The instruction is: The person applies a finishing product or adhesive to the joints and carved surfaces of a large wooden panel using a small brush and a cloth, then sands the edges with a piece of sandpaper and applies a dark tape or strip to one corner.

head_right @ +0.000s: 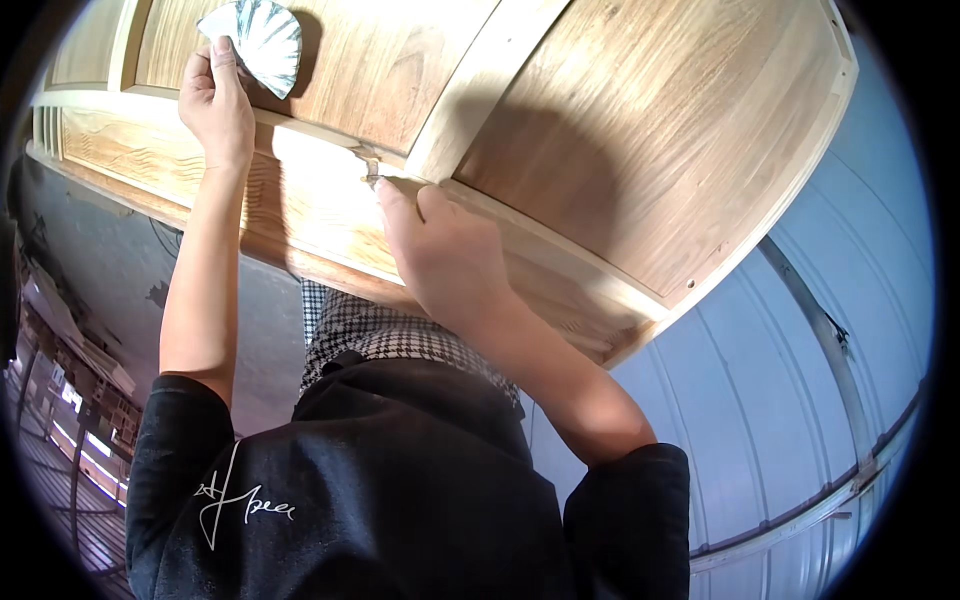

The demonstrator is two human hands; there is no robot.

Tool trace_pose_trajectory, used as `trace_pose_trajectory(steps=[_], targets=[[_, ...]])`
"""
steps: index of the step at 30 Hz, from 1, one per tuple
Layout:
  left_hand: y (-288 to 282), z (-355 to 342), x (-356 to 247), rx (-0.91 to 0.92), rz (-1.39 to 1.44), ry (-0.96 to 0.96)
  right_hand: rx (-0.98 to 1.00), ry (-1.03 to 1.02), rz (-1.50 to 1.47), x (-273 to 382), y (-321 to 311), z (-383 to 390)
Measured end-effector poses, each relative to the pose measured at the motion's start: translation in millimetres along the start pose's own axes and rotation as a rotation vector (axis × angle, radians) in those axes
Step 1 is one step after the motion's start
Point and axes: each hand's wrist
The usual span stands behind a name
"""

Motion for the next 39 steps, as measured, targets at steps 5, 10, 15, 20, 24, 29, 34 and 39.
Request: trace_pose_trajectory(steps=[5,10,15,20,24,29,34,39], targets=[[5.9,1.1,-13.5,0.009,0.030,-0.028,-0.162,0.127,-0.285,-0.1,6.4,-11.5],[5.8,2.5,-11.6,0.003,-0.018,0.006,-0.040,0.217,-0.060,7.7,37.7,-10.7],[8.5,2.0,-6.8,-0.010,0.054,-0.037,-0.251,0.147,-0.222,24.4,53.5,-22.4],[11.6,-1.5,-1.3,-0.017,0.016,-0.032,-0.203,-0.046,-0.523,26.0,56.2,9.9],[12.1,2.8,-6.6,-0.040,-0.106,-0.034,-0.167,-0.022,-0.309,-7.4,47.2,64.4],[10.9,1.1,-12.1,-0.025,-0.167,-0.074,-0.122,0.053,-0.138,-43.2,37.2,88.3],[11.1,-2.4,-7.1,-0.014,-0.162,-0.067,-0.126,-0.127,0.147,-54.4,39.8,69.5],[7.0,-1.3,8.1,-0.024,-0.179,-0.036,-0.123,-0.244,0.543,-49.4,35.2,62.7]])
Point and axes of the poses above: each hand's wrist, its own z-axis away from the middle knuckle, its own y-axis out of the palm, x = y × z, and after that the axes turned 9 degrees about y, right-handed
